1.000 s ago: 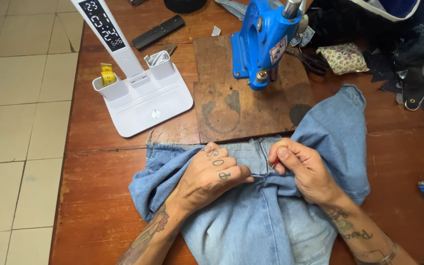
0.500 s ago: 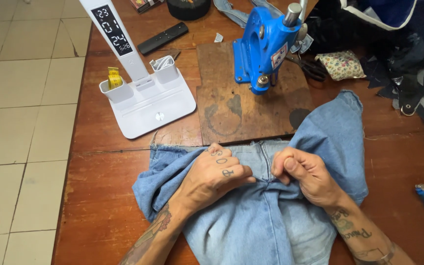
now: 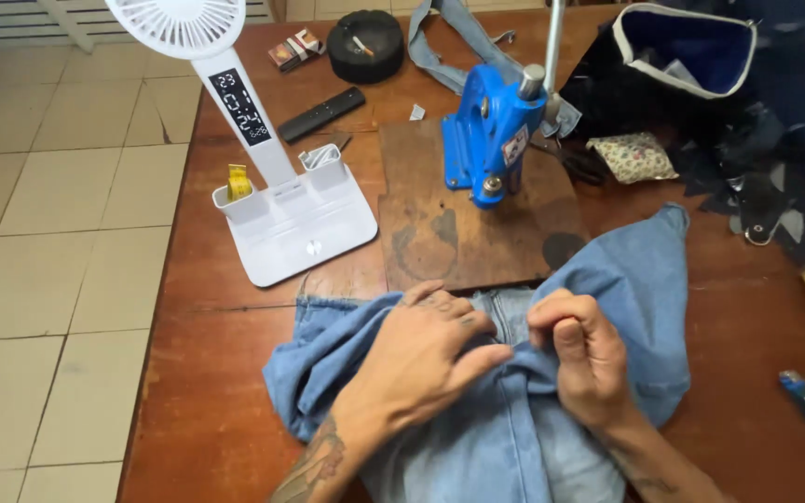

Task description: Using a small tool to pick at the seam of a pair of denim jeans on a wooden table

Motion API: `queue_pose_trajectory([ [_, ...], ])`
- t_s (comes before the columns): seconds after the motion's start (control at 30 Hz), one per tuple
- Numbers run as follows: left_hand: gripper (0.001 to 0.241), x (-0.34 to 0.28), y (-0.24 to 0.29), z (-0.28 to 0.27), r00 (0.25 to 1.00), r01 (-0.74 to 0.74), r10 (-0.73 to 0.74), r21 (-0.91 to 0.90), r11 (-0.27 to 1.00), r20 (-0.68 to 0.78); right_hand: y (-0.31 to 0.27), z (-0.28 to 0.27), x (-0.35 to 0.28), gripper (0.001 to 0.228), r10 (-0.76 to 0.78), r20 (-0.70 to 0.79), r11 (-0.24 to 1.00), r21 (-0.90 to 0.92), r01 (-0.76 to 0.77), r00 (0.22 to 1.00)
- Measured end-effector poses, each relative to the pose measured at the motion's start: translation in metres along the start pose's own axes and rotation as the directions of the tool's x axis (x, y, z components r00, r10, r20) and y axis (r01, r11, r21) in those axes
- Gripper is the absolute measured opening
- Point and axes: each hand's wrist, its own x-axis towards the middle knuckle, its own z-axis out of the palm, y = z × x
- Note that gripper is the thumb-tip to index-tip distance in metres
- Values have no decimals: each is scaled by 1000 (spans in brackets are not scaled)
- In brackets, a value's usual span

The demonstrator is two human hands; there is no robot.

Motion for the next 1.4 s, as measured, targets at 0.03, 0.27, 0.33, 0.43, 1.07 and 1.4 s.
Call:
queue_pose_trajectory([
  [0.03, 50, 3, 7, 5, 1000, 8, -8, -4, 1000, -1, -9, 2, 4, 44, 6, 6, 1000, 1, -6, 1000],
  [0.27, 50, 30, 56, -31, 917, 377, -361, -78, 923, 170, -49, -11, 35, 37, -263, 70, 902, -337, 271, 962],
  [0.33, 54, 27, 66, -39, 864, 481, -460, -66, 874, 206, -64, -15, 36, 38, -261, 57, 867, -425, 260, 964],
  [0.43, 59, 31, 72, -56, 830, 515, -493, -18, 857, 260, -77, -19, 41, 40, -224, 17, 856, -474, 205, 974],
  [1.07, 21, -42, 72, 61, 823, 363, -314, 13, 932, -474, -69, 49, 37, 22, -103, 89, 587, -798, 133, 991],
  [1.4, 25, -44, 52, 56, 766, 465, -609, -477, 746, -207, -5, 35, 28, 41, 100, 13, 952, -292, -92, 995],
])
